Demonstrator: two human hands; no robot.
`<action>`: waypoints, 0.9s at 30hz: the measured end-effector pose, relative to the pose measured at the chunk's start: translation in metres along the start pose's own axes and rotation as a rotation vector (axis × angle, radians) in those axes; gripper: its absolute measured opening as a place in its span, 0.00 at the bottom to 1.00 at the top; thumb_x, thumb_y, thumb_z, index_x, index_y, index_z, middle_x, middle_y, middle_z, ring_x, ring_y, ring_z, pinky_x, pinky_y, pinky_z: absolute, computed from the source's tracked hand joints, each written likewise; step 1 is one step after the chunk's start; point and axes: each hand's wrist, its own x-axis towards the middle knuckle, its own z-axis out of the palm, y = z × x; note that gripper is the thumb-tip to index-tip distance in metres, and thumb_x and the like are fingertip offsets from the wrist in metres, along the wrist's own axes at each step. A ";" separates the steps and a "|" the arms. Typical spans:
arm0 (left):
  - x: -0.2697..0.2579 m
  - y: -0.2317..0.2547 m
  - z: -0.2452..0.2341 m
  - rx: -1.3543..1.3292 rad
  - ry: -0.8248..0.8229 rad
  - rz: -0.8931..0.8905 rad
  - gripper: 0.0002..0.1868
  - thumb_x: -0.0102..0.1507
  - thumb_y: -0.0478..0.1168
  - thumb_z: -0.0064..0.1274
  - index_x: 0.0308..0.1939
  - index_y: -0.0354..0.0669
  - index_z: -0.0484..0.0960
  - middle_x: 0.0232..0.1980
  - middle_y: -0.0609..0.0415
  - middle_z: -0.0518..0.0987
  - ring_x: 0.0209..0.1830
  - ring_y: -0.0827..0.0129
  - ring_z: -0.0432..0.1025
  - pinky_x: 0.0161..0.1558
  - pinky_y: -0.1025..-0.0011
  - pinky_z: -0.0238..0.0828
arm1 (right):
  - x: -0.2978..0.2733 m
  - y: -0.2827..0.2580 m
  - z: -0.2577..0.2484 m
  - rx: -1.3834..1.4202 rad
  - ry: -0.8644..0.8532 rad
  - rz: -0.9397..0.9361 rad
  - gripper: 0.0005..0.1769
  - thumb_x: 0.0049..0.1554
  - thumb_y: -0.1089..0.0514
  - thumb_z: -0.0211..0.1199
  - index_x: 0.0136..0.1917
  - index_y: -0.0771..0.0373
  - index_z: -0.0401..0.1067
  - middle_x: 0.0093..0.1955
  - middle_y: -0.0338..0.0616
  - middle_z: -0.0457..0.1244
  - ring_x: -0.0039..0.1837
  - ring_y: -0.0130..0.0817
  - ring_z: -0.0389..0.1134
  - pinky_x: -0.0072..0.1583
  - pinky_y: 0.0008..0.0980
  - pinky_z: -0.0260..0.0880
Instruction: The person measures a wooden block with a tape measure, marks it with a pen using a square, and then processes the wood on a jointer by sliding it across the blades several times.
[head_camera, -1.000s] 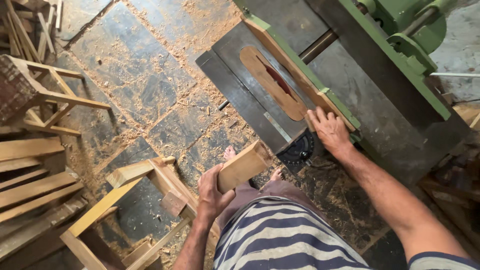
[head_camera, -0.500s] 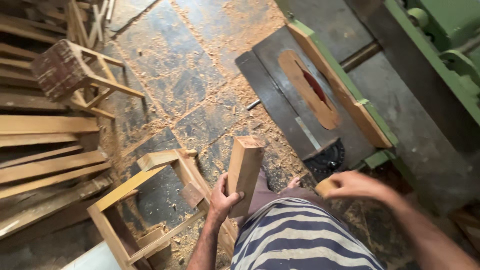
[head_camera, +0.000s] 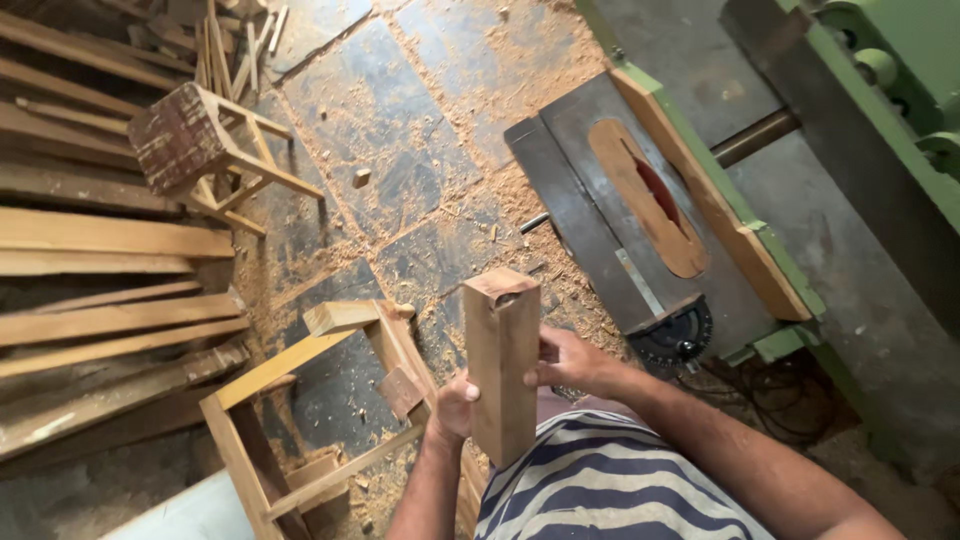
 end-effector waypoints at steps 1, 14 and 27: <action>0.005 -0.003 -0.004 -0.080 -0.021 -0.060 0.46 0.53 0.46 0.60 0.71 0.26 0.66 0.64 0.36 0.76 0.59 0.54 0.77 0.64 0.61 0.73 | -0.002 0.000 0.000 0.084 0.012 0.023 0.57 0.38 0.33 0.77 0.72 0.65 0.62 0.61 0.55 0.66 0.62 0.45 0.68 0.60 0.43 0.70; 0.053 -0.003 0.023 -0.034 -0.166 -0.380 0.49 0.58 0.60 0.56 0.74 0.30 0.62 0.65 0.27 0.74 0.63 0.39 0.73 0.67 0.49 0.71 | -0.039 0.004 -0.004 -0.184 0.524 -0.116 0.46 0.39 0.35 0.78 0.60 0.67 0.70 0.52 0.49 0.70 0.56 0.35 0.72 0.57 0.34 0.74; 0.121 -0.010 0.097 1.369 0.369 -0.006 0.46 0.50 0.58 0.68 0.67 0.39 0.74 0.56 0.46 0.80 0.54 0.59 0.76 0.56 0.60 0.74 | -0.085 0.134 -0.060 -0.764 0.738 -0.104 0.31 0.53 0.42 0.69 0.63 0.62 0.72 0.64 0.54 0.67 0.68 0.49 0.65 0.67 0.49 0.63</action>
